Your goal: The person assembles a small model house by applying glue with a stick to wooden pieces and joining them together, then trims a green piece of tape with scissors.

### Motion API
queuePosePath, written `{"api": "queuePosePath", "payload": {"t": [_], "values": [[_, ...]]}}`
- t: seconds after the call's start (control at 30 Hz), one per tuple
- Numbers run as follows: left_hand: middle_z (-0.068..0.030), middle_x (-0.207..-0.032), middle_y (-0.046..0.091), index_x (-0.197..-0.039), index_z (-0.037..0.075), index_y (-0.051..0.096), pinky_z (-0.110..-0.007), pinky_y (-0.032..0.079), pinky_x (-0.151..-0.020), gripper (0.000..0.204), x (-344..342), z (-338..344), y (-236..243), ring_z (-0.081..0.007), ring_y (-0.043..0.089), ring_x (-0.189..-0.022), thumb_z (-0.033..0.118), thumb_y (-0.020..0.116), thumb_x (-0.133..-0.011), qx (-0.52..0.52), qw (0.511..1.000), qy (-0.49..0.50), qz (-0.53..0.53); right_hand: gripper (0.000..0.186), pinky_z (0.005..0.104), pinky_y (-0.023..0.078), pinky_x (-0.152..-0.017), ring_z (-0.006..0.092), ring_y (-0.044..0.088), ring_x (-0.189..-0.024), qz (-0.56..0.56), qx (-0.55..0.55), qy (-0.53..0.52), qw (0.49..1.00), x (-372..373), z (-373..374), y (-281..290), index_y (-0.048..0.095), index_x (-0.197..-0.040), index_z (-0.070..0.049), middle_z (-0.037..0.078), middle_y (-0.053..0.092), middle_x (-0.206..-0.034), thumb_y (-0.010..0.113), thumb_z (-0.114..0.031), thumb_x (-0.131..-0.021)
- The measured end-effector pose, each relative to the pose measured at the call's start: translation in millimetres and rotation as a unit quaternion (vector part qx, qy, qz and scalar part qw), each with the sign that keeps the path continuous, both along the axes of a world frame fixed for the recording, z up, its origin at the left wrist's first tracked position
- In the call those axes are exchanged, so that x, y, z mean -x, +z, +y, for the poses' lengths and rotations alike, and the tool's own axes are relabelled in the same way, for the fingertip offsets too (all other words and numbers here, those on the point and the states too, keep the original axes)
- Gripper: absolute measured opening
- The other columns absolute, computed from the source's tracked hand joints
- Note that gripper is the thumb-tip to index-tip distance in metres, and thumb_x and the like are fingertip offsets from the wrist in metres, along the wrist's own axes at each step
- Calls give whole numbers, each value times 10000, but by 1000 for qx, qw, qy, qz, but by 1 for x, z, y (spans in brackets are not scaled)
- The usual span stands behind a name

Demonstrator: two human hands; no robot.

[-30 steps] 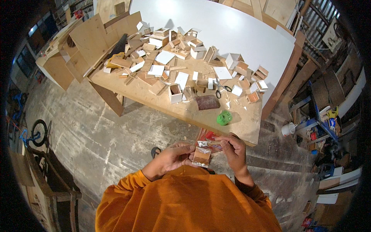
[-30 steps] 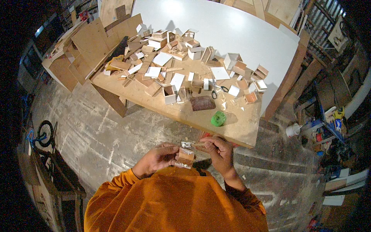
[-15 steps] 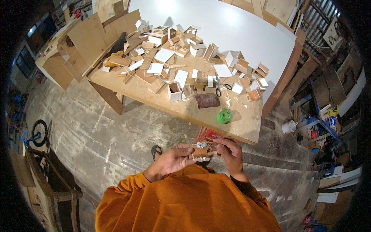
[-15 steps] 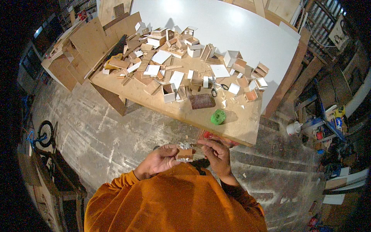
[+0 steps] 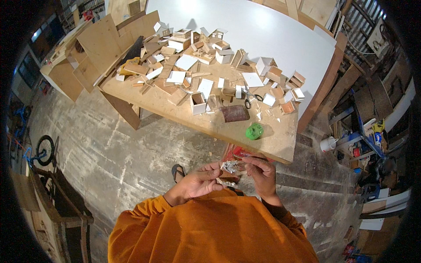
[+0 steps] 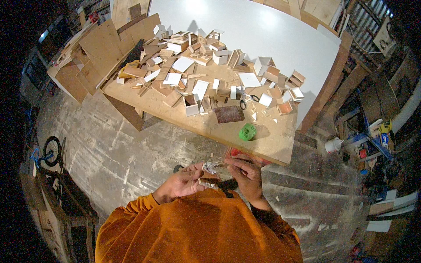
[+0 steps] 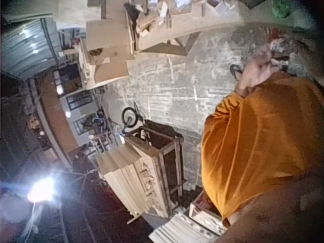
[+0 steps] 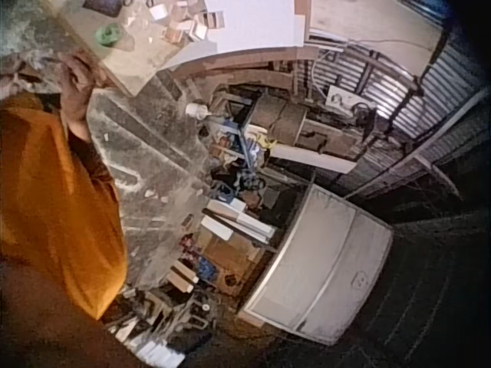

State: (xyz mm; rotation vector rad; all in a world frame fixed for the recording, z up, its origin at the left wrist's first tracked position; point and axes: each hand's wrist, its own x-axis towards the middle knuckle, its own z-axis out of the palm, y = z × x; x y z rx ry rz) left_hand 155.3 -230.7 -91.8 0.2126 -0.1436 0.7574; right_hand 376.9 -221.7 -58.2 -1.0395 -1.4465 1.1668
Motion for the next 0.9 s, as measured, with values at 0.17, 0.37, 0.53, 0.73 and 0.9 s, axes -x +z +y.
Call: {"api": "queuePosePath", "payload": {"t": [0.17,0.37,0.53,0.73,0.9], "values": [[-233,-1326,505,-1422,-15,332,-341,544,-940,474,-2,-4,11,-296,551,-1202,103,477,-986,-10,996,16,90,153,254,468,-656,134,588,-796,-131,-192,-13,973,-1,7,0,703,-1010,-15,73,634,-958,681,-64,-867],[-192,-1323,520,-1364,-1,403,-351,524,-968,413,0,-1,-3,-297,525,-1234,113,501,-980,-32,991,40,124,125,254,474,-671,139,589,-802,-91,-135,-63,985,-4,1,0,698,-979,-12,66,623,-939,683,-29,-856],[-142,-1297,546,-1299,29,461,-338,510,-979,353,1,-1,-10,-263,535,-1227,99,540,-962,-12,988,67,138,122,239,472,-679,131,586,-798,-63,-154,-40,985,-6,4,4,701,-985,-16,61,612,-938,664,-24,-869],[-104,-1266,567,-1281,46,480,-339,503,-978,364,3,2,-2,-225,551,-1204,82,585,-934,-33,977,115,179,130,235,458,-669,114,563,-772,-97,-106,-81,986,-6,11,3,681,-996,12,48,592,-929,628,-56,-899],[-66,-1254,576,-1275,57,486,-329,518,-927,386,7,2,6,-193,569,-1161,52,613,-911,-22,957,172,231,138,209,381,-583,57,459,-668,-74,-53,-169,981,-31,42,-14,656,-1011,19,-19,534,-797,623,-63,-905]]}}
